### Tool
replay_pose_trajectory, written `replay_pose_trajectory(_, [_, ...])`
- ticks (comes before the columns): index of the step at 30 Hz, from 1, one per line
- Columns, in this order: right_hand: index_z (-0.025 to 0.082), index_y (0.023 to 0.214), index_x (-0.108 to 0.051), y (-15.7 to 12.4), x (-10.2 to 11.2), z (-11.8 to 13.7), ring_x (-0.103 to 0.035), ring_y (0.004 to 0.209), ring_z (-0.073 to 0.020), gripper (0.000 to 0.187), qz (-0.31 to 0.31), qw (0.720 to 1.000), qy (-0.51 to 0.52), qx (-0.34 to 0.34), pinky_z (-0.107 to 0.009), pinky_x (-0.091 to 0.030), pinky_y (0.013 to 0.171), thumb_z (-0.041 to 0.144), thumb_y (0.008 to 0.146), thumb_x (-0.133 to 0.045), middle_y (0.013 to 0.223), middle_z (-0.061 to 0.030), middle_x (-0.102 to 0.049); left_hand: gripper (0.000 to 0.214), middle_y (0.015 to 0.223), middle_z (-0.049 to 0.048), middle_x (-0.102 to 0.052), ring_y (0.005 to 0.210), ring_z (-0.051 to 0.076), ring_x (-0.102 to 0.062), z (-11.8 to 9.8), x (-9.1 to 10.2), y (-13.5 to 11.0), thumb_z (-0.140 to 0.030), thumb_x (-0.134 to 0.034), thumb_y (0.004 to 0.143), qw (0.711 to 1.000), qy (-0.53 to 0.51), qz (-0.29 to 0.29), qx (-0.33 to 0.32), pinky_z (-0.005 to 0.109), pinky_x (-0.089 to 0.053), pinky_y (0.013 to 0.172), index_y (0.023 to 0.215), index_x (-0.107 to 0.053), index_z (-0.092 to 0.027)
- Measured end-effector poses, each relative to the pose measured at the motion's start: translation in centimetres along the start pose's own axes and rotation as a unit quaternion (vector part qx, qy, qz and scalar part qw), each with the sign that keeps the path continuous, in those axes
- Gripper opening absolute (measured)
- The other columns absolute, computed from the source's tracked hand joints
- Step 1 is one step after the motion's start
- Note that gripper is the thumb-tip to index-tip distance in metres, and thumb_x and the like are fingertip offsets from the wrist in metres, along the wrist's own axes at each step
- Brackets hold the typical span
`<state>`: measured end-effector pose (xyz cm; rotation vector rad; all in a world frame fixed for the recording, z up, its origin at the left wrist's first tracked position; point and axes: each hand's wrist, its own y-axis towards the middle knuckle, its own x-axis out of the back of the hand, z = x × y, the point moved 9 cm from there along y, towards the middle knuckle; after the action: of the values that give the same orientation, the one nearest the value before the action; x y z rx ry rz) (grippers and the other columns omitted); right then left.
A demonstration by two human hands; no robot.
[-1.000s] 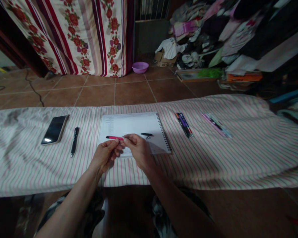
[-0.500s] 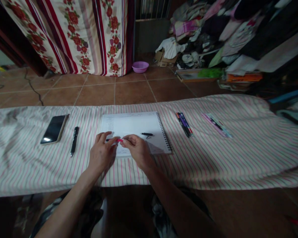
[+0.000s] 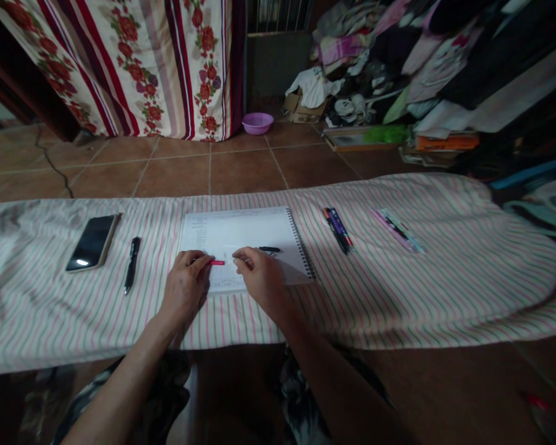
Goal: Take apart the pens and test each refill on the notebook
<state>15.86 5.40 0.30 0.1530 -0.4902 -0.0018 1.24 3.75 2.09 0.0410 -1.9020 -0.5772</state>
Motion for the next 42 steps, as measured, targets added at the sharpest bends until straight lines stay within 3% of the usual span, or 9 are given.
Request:
replay_pose_trajectory(5, [0.020, 0.081, -0.064, -0.3, 0.2, 0.8, -0.062, 0.078, -0.0159, 0.010, 0.002, 0.996, -0.076, 0.037, -0.026, -0.045, 0.070, 0.013, 0.077, -0.057, 0.082, -0.0031, -0.068, 0.025, 0.092, 0.0086, -0.062, 0.086, 0.022, -0.053, -0.1, -0.1, 0.0, -0.023, -0.044, 0.086, 1.000, 0.008, 0.013, -0.005, 0.034, -0.049, 0.070, 0.097, -0.066, -0.019])
replay_pose_trajectory(17, [0.020, 0.082, -0.064, -0.1, -0.1, 0.5, -0.063, 0.075, -0.0144, 0.010, 0.002, 0.998, -0.061, 0.031, -0.024, -0.045, 0.069, 0.014, 0.077, -0.057, 0.080, -0.0021, -0.068, 0.029, 0.097, 0.0100, -0.059, 0.091, 0.024, -0.051, -1.1, 0.2, 0.1, -0.021, -0.048, 0.081, 0.998, 0.036, 0.035, -0.035, 0.039, -0.046, 0.080, 0.105, -0.063, -0.016])
replay_pose_trajectory(29, [0.020, 0.080, -0.063, -0.2, -0.2, 0.7, -0.063, 0.073, -0.0152, 0.011, 0.007, 0.997, -0.071, 0.042, -0.026, -0.045, 0.068, 0.013, 0.077, -0.057, 0.077, -0.0019, -0.067, 0.027, 0.103, 0.0082, -0.062, 0.098, 0.026, -0.051, -0.9, 0.5, 0.0, -0.027, -0.050, 0.081, 0.999, 0.027, 0.025, -0.024, 0.043, -0.038, 0.081, 0.105, -0.063, -0.024])
replay_pose_trajectory(36, [0.019, 0.081, -0.063, 0.0, -0.5, 1.0, -0.064, 0.072, -0.0139, 0.010, 0.018, 0.999, 0.028, 0.020, -0.025, -0.048, 0.068, 0.013, 0.075, -0.058, 0.077, -0.0017, -0.069, 0.020, 0.097, 0.0053, -0.067, 0.101, 0.024, -0.054, -1.6, 1.5, 0.2, -0.027, -0.053, 0.081, 0.997, -0.064, -0.038, -0.014, 0.043, -0.034, 0.089, 0.097, -0.064, -0.023])
replay_pose_trajectory(42, [0.019, 0.081, -0.062, 0.1, -1.2, 1.2, -0.064, 0.071, -0.0125, 0.010, 0.041, 0.992, 0.122, 0.012, -0.024, -0.049, 0.065, 0.013, 0.074, -0.058, 0.077, -0.0011, -0.068, 0.014, 0.092, 0.0031, -0.068, 0.095, 0.020, -0.058, -0.8, 1.3, 0.3, -0.027, -0.055, 0.080, 0.985, -0.161, -0.041, 0.047, 0.046, -0.030, 0.097, 0.089, -0.065, -0.022])
